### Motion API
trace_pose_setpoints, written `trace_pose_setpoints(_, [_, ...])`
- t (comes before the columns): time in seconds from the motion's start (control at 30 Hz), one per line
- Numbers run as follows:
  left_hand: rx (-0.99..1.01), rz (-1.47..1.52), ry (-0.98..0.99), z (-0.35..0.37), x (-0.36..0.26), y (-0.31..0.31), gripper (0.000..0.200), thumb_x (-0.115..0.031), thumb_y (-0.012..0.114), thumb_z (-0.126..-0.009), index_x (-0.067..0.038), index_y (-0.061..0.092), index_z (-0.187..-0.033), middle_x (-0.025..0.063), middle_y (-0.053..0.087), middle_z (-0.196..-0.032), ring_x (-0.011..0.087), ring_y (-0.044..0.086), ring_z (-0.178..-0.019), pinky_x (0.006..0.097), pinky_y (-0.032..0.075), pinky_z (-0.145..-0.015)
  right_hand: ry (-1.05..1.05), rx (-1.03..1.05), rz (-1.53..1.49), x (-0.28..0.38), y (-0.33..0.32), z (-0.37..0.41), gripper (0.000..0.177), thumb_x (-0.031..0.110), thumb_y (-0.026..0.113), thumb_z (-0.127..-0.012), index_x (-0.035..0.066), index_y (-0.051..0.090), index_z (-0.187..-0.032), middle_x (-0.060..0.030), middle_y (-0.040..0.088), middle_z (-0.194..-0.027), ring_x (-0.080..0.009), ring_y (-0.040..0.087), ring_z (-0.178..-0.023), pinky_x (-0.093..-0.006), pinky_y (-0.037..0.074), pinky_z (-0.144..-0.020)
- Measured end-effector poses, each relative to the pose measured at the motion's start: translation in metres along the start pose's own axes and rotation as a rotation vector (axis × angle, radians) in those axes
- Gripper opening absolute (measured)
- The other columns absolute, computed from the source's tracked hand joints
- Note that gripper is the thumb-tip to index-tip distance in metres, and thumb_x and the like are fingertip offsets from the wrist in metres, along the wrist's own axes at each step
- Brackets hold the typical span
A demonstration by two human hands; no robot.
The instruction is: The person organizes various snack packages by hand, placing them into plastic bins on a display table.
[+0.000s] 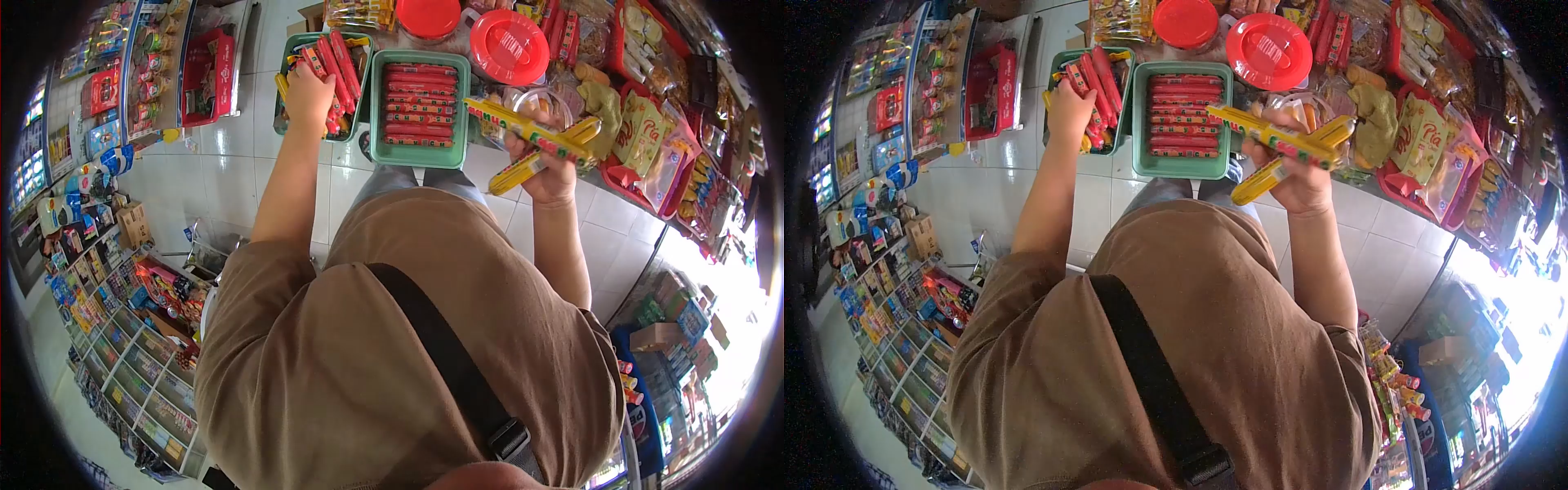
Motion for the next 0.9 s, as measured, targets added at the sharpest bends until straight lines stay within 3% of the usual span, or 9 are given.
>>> trace_pose_setpoints(0.1, [0.189,0.067,-0.036,-0.014,0.017,0.022,0.049,-0.037,0.068,-0.075,0.000,0.055,-0.103,0.0205,0.062,-0.100,0.0350,0.061,-0.091,0.0437,0.049,-0.080,0.013,-0.035,0.136,-0.008,0.010,-0.001,0.048,0.007,0.069,-0.073,0.002,0.051,-0.118,-0.0124,0.048,-0.122,-0.0300,0.060,-0.098,-0.0322,0.051,-0.077])
trace_pose_setpoints(0.23, [0.301,0.177,-0.081,-0.017,0.018,0.018,0.040,-0.030,0.065,-0.075,0.000,0.059,-0.101,0.0161,0.067,-0.090,0.0349,0.063,-0.080,0.0415,0.049,-0.076,-0.045,-0.057,0.167,0.003,0.005,-0.007,0.048,0.014,0.069,-0.074,-0.001,0.049,-0.116,-0.0116,0.058,-0.101,-0.0247,0.061,-0.078,-0.0300,0.048,-0.068])
trace_pose_setpoints(0.33, [0.117,0.592,0.000,0.001,-0.003,-0.014,0.033,-0.024,0.063,-0.076,-0.002,0.058,-0.101,0.0152,0.066,-0.090,0.0331,0.062,-0.078,0.0391,0.049,-0.072,-0.063,-0.095,0.145,0.015,-0.009,-0.002,0.050,0.017,0.069,-0.074,-0.003,0.050,-0.116,-0.0134,0.059,-0.093,-0.0221,0.059,-0.074,-0.0286,0.047,-0.064])
trace_pose_setpoints(0.43, [0.229,0.831,0.317,0.042,-0.054,-0.026,0.027,-0.019,0.062,-0.077,-0.005,0.058,-0.099,0.0131,0.063,-0.084,0.0312,0.061,-0.075,0.0381,0.049,-0.069,-0.100,-0.155,0.185,0.026,-0.016,0.003,0.050,0.017,0.068,-0.074,-0.004,0.050,-0.116,-0.0140,0.059,-0.090,-0.0217,0.058,-0.072,-0.0278,0.047,-0.063])
trace_pose_setpoints(0.5, [0.278,0.500,0.770,0.081,-0.100,-0.023,0.028,-0.018,0.061,-0.077,-0.009,0.059,-0.103,0.0118,0.061,-0.081,0.0309,0.061,-0.074,0.0404,0.049,-0.067,-0.106,-0.167,0.190,0.028,-0.023,0.004,0.050,0.017,0.067,-0.074,-0.004,0.049,-0.116,-0.0142,0.059,-0.089,-0.0219,0.058,-0.071,-0.0277,0.047,-0.063])
trace_pose_setpoints(0.63, [0.717,0.030,0.984,0.144,-0.119,0.065,0.017,-0.017,0.059,-0.074,-0.010,0.065,-0.089,0.0107,0.062,-0.082,0.0313,0.061,-0.081,0.0429,0.049,-0.068,-0.057,-0.133,0.224,0.018,-0.023,0.006,0.049,0.015,0.066,-0.075,-0.005,0.049,-0.116,-0.0168,0.060,-0.090,-0.0243,0.061,-0.076,-0.0274,0.050,-0.065])
trace_pose_setpoints(0.7, [0.836,-0.070,0.961,0.159,-0.120,0.095,0.012,-0.015,0.058,-0.072,-0.010,0.065,-0.080,0.0113,0.062,-0.081,0.0325,0.061,-0.082,0.0444,0.049,-0.069,-0.044,-0.119,0.199,0.013,-0.014,0.006,0.050,0.014,0.065,-0.075,-0.006,0.047,-0.117,-0.0177,0.060,-0.089,-0.0246,0.062,-0.076,-0.0279,0.051,-0.064])
trace_pose_setpoints(0.83, [0.607,0.169,0.868,0.152,-0.125,0.100,0.015,-0.010,0.053,-0.074,-0.009,0.068,-0.078,0.0140,0.065,-0.080,0.0342,0.063,-0.081,0.0445,0.050,-0.071,0.013,-0.154,0.274,0.004,-0.014,0.013,0.053,0.021,0.070,-0.074,-0.001,0.050,-0.118,-0.0101,0.057,-0.098,-0.0199,0.055,-0.070,-0.0254,0.042,-0.059])
trace_pose_setpoints(0.9, [0.679,-0.060,0.851,0.153,-0.121,0.113,0.019,-0.010,0.051,-0.076,-0.008,0.069,-0.081,0.0160,0.066,-0.085,0.0343,0.064,-0.083,0.0440,0.051,-0.073,0.004,-0.196,0.287,0.005,-0.015,0.016,0.054,0.022,0.070,-0.074,-0.002,0.050,-0.118,-0.0109,0.058,-0.095,-0.0193,0.056,-0.069,-0.0255,0.042,-0.058])
Point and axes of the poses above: each hand's wrist, its own z-axis away from the middle knuckle, its own y-axis out of the palm, x = y × z, the point moved 7 cm from there along -z, towards the middle knuckle
